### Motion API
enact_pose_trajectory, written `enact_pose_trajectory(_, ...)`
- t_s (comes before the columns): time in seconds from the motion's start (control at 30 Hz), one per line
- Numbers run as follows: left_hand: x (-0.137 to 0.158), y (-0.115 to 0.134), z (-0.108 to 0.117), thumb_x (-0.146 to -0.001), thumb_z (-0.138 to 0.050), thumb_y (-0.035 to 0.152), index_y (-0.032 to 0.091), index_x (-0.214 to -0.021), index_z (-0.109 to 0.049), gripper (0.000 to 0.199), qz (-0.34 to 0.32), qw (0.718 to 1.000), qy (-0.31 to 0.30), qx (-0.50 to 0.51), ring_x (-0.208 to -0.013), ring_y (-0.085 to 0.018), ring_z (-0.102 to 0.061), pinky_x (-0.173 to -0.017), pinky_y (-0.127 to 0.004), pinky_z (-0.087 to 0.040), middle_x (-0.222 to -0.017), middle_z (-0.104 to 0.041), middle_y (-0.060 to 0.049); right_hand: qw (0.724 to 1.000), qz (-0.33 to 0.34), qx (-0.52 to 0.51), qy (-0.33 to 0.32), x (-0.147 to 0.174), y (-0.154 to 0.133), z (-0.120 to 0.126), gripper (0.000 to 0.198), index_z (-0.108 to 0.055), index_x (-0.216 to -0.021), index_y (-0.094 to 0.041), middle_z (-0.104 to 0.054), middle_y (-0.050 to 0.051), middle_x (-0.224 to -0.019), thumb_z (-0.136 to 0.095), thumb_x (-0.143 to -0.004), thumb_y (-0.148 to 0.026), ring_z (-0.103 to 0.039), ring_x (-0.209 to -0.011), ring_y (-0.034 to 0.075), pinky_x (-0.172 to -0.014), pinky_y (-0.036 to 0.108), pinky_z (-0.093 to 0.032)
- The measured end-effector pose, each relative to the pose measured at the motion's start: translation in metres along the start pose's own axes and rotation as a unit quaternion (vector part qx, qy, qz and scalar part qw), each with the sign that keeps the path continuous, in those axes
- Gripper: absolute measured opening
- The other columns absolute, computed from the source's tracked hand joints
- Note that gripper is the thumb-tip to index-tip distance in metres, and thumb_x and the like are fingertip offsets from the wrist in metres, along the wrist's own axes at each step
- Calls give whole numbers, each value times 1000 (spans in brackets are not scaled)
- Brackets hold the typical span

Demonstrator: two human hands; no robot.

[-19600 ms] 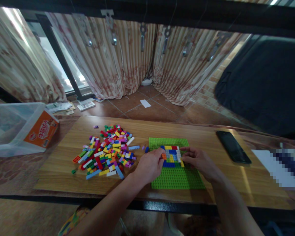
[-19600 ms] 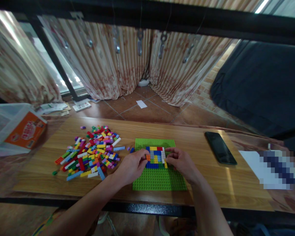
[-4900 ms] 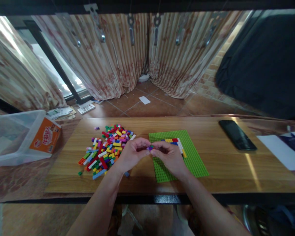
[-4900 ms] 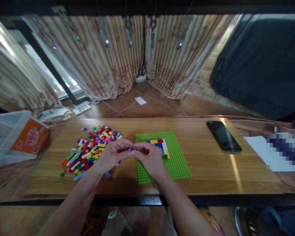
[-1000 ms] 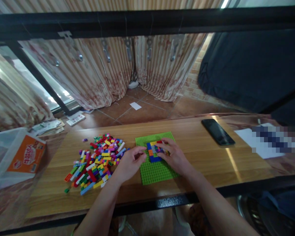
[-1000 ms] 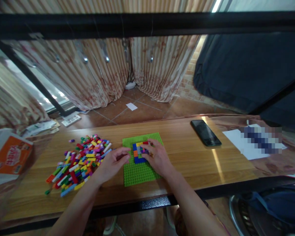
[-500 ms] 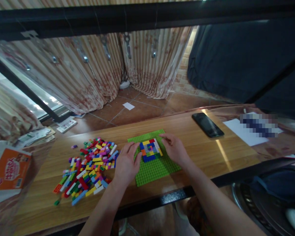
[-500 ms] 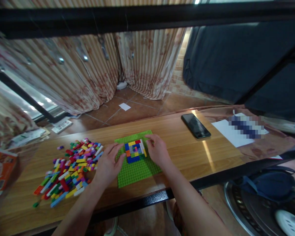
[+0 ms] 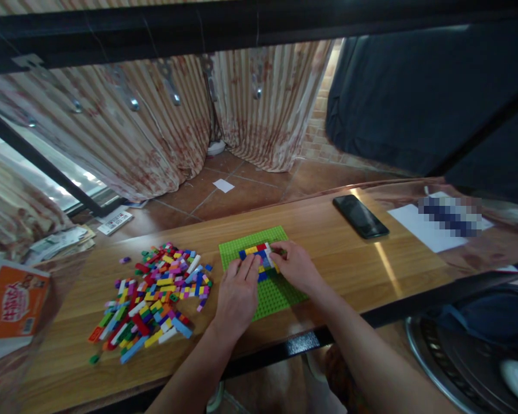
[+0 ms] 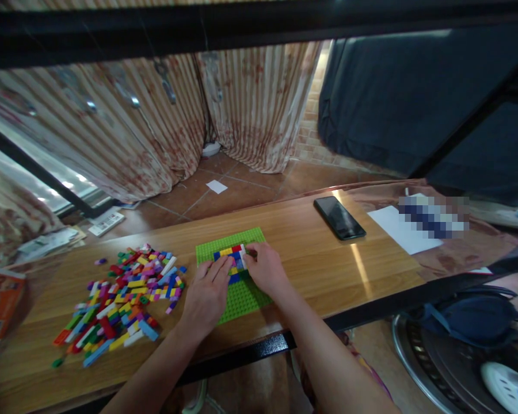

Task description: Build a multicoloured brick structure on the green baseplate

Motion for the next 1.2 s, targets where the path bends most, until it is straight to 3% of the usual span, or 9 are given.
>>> enact_pose_trajectory(0.17,2,2,-1,-88,-40,6,14,-133,-53,47,32,999,-5,-12,-109,-27,-50,-93,-44,-49,-133,-60,-10,1000,7,-6,3,-1,3,-3,19,-71,-95,-21,-72,6,-91,-58,-81,-22,-66,-81,18,-77,32,-52)
enact_pose_trajectory(0.47,5,8,-1,-92,-39,13,16,-135,-50,44,65,997,-27,-5,-112,-27,-50,-91,-43,-49,-136,-57,-9,1000,-4,-22,-9,1,7,-5,27,-72,-98,-17,-73,10,-95,-55,-81,-29,-68,-79,20,-75,34,-53)
enact_pose_trajectory(0.83,9,0,8,-91,-41,14,16,-142,-38,52,56,991,-11,121,-117,-25,-51,-100,-41,-47,-139,-53,-12,1000,-11,15,-17,-1,15,-2,34,-73,-96,-19,-75,8,-87,-55,-78,-41,-67,-66,20,-66,32,-52)
enact_pose_trajectory(0.93,7,-20,16,-91,-42,16,16,-136,-45,45,87,984,14,152,-119,-25,-53,-102,-42,-46,-135,-56,-12,999,-26,16,-20,-1,11,-1,34,-73,-96,-19,-75,9,-85,-55,-78,-41,-66,-64,20,-64,32,-52)
enact_pose_trajectory(1.03,9,-58,30,-90,-43,14,16,-123,-57,36,155,972,68,161,-114,-23,-57,-100,-40,-47,-124,-62,-11,999,-25,19,-27,0,7,0,36,-73,-97,-17,-75,10,-91,-54,-78,-42,-67,-69,20,-68,33,-53)
enact_pose_trajectory(1.2,16,-117,52,-87,-46,11,14,-107,-66,29,251,958,93,106,-98,-24,-61,-91,-38,-49,-101,-69,-10,998,-25,31,-43,0,7,-2,42,-71,-102,-13,-74,12,-94,-51,-80,-42,-67,-72,21,-72,34,-53)
Point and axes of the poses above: each hand's wrist, its own x-axis away from the middle knuckle, its own z-axis out of the back of the hand, y = z × x, the point moved 5 cm from there along -x, towards the middle knuckle
